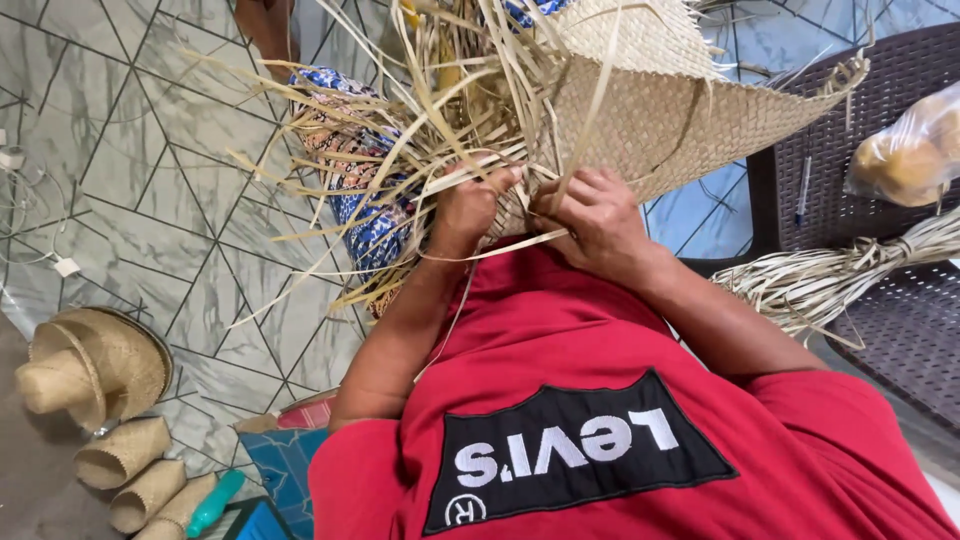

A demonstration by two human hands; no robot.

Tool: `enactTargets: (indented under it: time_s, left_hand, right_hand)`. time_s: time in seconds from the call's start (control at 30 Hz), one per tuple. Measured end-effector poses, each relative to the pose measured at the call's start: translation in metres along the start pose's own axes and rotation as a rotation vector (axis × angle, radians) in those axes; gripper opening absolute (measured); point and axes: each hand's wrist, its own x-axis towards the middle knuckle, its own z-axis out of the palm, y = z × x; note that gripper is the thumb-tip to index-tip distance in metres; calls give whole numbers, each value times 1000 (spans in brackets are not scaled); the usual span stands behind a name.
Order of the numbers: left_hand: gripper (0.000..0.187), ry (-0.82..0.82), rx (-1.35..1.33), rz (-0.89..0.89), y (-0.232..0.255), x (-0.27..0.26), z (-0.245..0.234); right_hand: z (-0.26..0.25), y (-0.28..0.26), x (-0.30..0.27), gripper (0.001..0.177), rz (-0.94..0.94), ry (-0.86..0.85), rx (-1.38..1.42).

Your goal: The person is weaving a traditional hat using dried palm leaves or straw.

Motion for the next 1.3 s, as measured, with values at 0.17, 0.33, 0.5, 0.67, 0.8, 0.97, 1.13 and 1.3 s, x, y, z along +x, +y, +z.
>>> enactTargets:
  time_s: [0.17,0.33,0.5,0.67,0.8,0.97,1.13,1.3]
  left_hand:
    - [36,-348,-659,-895,30,23,-27]
    - [19,-32,-230,-197,4,7,18]
    - [26,-89,-739,-484,41,24,-29]
    - [25,-109,-574,-463,51,32,-43]
    - [23,4,-541,-355,43,22,-19]
    - [12,137,-173,198,32,21,-19]
    - [20,194,-520,1,42,14,-4]
    - [15,91,-337,-206,54,27,-16]
  right_hand:
    - [4,7,-6,15,-27,16,-34]
    - [-32,-19,4,9,110,62,288]
    - [-48,-8,20,12,232,280,542]
    - [-26,17,20,25,306,-141,-112]
    - [-27,22,7,18,374,-269,-191]
    - [-34,21,-5,20,476,-335,-8]
    - [-37,7,-6,15,459,-400,-172]
    - [-73,-27,0,26,361,-429,-153]
